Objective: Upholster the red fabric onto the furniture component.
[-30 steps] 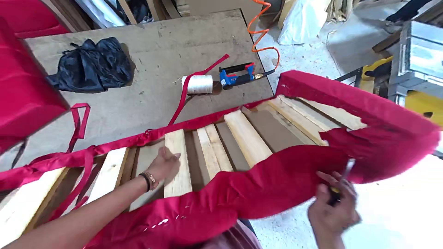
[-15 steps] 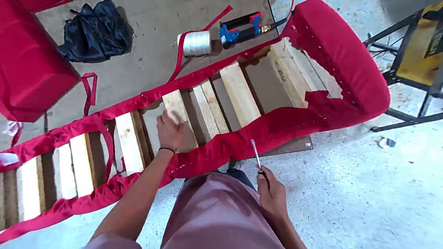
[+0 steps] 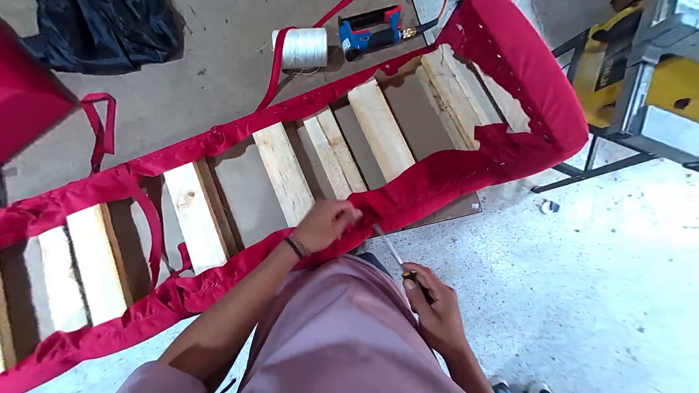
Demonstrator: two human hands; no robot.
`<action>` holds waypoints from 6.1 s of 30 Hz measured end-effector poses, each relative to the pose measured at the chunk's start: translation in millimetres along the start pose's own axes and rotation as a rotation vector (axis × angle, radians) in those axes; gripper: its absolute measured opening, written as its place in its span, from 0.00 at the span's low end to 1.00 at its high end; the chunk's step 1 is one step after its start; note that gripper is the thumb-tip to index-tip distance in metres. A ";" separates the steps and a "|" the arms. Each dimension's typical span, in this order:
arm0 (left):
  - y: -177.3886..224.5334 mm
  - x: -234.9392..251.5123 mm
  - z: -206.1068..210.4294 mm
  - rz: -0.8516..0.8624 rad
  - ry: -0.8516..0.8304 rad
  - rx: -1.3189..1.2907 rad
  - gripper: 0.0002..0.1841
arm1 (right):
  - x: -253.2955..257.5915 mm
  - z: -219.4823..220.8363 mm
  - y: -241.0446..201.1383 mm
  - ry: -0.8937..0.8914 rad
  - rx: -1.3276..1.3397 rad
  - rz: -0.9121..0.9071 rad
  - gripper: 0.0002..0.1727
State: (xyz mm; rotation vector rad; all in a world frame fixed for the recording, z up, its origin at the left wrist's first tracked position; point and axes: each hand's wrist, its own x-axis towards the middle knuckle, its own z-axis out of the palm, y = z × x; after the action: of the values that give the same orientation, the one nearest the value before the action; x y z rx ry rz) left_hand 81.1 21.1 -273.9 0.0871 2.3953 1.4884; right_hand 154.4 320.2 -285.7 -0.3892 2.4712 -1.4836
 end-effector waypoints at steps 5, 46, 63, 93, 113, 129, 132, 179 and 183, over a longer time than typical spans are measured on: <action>-28.5 22.4 7.6 -0.085 0.212 0.200 0.26 | 13.0 5.8 -0.8 0.010 -0.373 0.158 0.21; -58.2 51.3 38.2 -0.019 0.182 0.597 0.14 | 39.9 -2.4 -20.3 -0.087 -0.712 0.180 0.24; -57.1 57.1 34.7 0.011 0.221 0.574 0.15 | 44.0 1.3 24.0 -0.170 -0.794 0.144 0.22; -61.1 52.4 32.3 0.091 0.303 0.445 0.13 | 71.9 8.9 42.5 -0.272 0.148 0.216 0.19; -60.2 49.8 30.2 0.069 0.215 0.487 0.17 | 38.5 0.4 -31.4 -0.282 -0.672 0.242 0.24; -69.3 46.8 36.8 0.155 0.308 0.389 0.17 | 95.1 34.7 -119.2 -0.601 -0.966 0.656 0.18; -70.6 49.2 35.7 0.166 0.323 0.356 0.17 | 72.1 35.4 -82.4 -0.447 -0.697 0.636 0.21; -62.9 45.4 19.9 0.181 0.028 0.507 0.19 | 19.7 30.3 -42.4 -0.119 -0.557 0.183 0.23; -65.9 44.8 19.2 0.208 0.056 0.479 0.19 | 28.1 31.5 -58.6 -0.204 -0.647 0.275 0.24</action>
State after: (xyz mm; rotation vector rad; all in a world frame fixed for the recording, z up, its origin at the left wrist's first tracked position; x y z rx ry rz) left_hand 52.0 17.3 -350.4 0.4176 2.8102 0.9681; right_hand 144.7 258.1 -250.1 -0.2717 2.6416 -0.4906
